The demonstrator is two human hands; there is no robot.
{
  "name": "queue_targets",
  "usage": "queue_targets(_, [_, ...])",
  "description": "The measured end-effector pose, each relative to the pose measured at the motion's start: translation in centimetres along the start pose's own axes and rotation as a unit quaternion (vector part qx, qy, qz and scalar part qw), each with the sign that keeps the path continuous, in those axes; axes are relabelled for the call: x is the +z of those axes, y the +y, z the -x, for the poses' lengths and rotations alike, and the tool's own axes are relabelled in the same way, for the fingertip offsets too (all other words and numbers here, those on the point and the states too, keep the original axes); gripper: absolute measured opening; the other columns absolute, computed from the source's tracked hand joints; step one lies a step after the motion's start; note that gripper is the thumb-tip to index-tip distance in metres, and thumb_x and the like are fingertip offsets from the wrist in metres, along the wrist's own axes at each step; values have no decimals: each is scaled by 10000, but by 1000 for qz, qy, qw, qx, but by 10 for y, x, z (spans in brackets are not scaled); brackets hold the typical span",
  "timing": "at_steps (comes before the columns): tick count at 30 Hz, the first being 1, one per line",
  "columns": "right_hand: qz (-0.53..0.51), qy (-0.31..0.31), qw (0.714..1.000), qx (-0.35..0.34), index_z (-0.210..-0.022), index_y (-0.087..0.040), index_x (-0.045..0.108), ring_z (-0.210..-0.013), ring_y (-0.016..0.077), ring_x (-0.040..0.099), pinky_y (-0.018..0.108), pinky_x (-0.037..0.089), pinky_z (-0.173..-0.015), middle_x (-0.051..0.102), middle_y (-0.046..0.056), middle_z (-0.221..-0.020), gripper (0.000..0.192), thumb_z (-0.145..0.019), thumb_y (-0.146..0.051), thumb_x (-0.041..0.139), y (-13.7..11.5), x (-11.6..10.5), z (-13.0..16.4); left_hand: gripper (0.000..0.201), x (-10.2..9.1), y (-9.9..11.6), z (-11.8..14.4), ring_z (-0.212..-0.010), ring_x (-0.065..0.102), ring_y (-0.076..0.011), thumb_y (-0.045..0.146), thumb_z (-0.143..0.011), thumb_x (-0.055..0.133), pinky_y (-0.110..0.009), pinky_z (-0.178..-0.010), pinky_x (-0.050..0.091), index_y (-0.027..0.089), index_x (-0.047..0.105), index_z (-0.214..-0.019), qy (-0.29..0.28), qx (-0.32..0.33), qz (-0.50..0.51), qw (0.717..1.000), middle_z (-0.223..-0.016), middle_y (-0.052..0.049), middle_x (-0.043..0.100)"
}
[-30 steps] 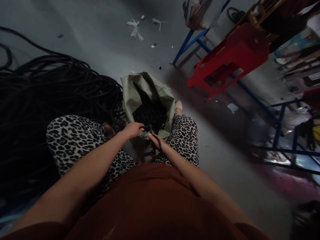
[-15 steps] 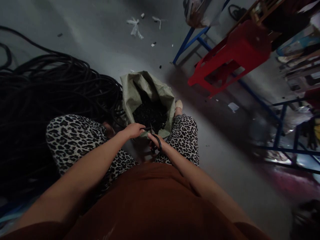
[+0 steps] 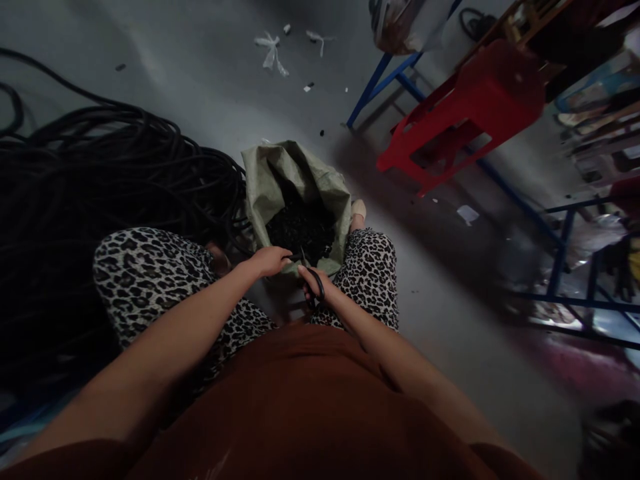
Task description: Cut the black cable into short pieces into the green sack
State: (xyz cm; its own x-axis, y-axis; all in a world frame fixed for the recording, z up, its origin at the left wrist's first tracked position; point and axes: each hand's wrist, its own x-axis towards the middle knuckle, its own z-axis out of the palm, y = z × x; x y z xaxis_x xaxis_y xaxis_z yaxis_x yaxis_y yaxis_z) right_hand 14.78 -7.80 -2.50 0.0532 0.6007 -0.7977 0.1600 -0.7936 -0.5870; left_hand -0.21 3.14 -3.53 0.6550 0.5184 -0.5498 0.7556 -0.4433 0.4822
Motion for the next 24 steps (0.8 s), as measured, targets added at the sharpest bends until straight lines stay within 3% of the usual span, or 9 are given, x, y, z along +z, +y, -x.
queue_targets(6, [25, 25, 998, -43, -653, -172, 465, -296, 71, 450, 161, 340, -323, 458, -54, -432, 382, -939, -424, 466, 1, -2, -1, 367, -1, -3, 0, -1005, 633, -224, 374, -877, 453, -265, -793, 471, 264, 645, -1170, 0, 4, -7, 1000, -1101, -47, 702])
queue_targets(24, [34, 68, 997, -34, -699, -168, 530, -317, 89, 448, 184, 345, -338, 443, -59, -427, 343, -900, -447, 525, 13, -6, -9, 328, -7, -8, -1, -997, 636, -213, 330, -878, 446, -263, -801, 470, 270, 680, -1099, -4, -27, -37, 999, -1086, -42, 706])
